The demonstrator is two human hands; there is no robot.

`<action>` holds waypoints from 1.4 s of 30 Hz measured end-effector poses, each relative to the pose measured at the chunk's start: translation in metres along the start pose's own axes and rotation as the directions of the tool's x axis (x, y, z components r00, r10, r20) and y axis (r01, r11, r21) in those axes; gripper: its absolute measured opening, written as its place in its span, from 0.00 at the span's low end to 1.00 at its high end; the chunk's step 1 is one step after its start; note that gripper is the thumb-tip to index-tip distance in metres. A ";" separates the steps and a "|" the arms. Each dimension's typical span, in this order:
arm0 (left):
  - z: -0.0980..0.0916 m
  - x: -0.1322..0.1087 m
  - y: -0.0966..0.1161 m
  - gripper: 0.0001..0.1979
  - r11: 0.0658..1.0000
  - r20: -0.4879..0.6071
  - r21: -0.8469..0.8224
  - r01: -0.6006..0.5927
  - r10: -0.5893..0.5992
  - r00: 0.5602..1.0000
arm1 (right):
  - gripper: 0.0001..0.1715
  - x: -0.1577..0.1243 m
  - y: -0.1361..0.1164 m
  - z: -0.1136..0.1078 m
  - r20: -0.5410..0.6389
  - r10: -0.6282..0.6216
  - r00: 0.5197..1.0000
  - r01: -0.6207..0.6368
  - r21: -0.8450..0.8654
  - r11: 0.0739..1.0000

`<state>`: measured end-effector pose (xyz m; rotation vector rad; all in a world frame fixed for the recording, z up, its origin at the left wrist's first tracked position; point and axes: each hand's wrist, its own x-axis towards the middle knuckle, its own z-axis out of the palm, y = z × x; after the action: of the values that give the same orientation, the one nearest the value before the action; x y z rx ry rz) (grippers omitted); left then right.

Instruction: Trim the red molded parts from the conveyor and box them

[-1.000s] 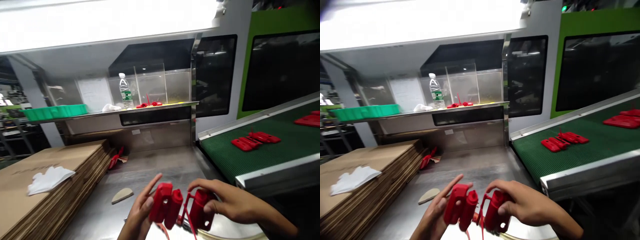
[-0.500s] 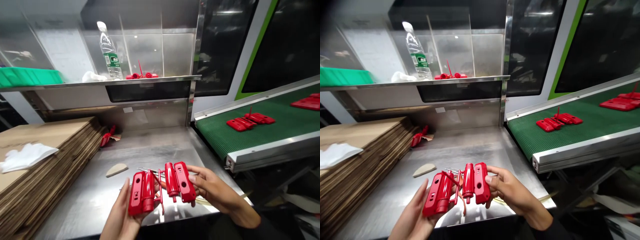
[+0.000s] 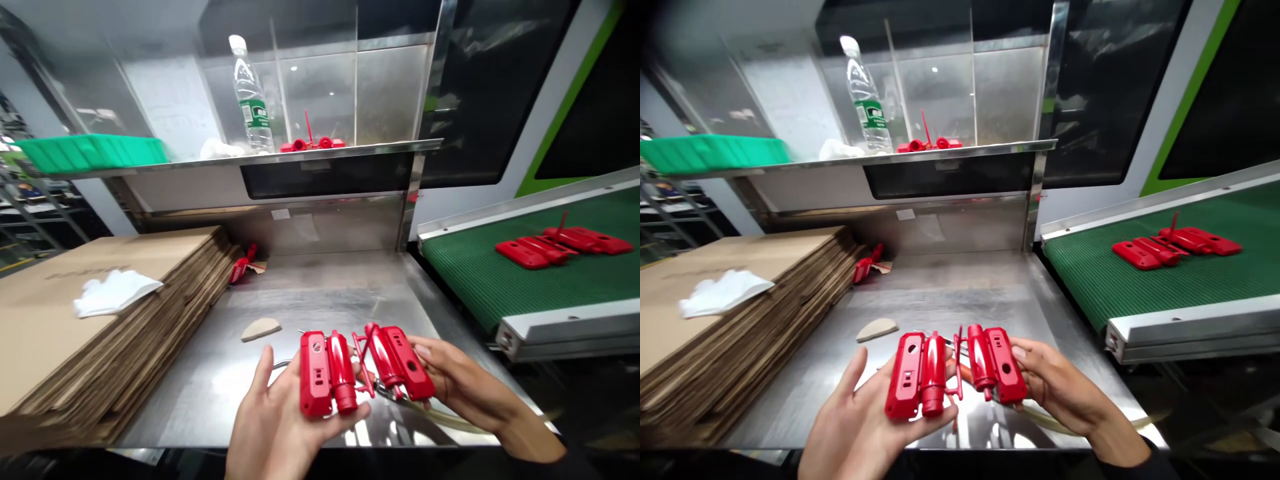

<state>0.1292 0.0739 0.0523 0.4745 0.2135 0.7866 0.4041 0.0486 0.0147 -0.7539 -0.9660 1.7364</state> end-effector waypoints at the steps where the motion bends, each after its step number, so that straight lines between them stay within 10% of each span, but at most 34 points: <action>1: 0.003 -0.001 0.000 0.36 1.000 0.009 -0.014 0.023 -0.023 1.000 | 0.19 0.000 0.001 -0.001 -0.004 0.011 1.000 -0.011 0.024 1.000; 11: 0.012 -0.011 -0.005 0.38 0.999 -0.053 0.025 0.034 -0.033 0.998 | 0.31 -0.007 0.017 -0.009 -0.255 0.095 0.962 -0.086 0.044 0.995; 21: -0.006 -0.027 0.004 0.42 0.994 -0.030 0.061 -0.088 0.090 0.995 | 0.25 -0.002 0.021 -0.003 -0.092 -0.022 0.996 0.012 -0.111 0.994; 30: -0.057 -0.032 0.005 0.19 0.958 -0.054 0.211 -0.196 0.212 0.976 | 0.30 0.000 0.008 0.049 -0.046 -0.062 0.997 0.042 -0.352 0.935; 36: -0.088 -0.022 0.000 0.21 0.961 -0.100 0.206 -0.184 0.208 0.973 | 0.31 0.001 0.003 0.062 0.030 -0.048 0.998 0.055 -0.322 0.945; 42: -0.075 -0.018 -0.004 0.19 0.980 -0.130 0.163 -0.111 0.133 0.983 | 0.20 0.011 0.001 0.060 0.003 -0.109 0.994 0.107 -0.195 0.975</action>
<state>0.0924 0.0827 -0.0148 0.5840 0.3809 0.9290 0.3506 0.0432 0.0429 -0.8170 -1.1628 1.5584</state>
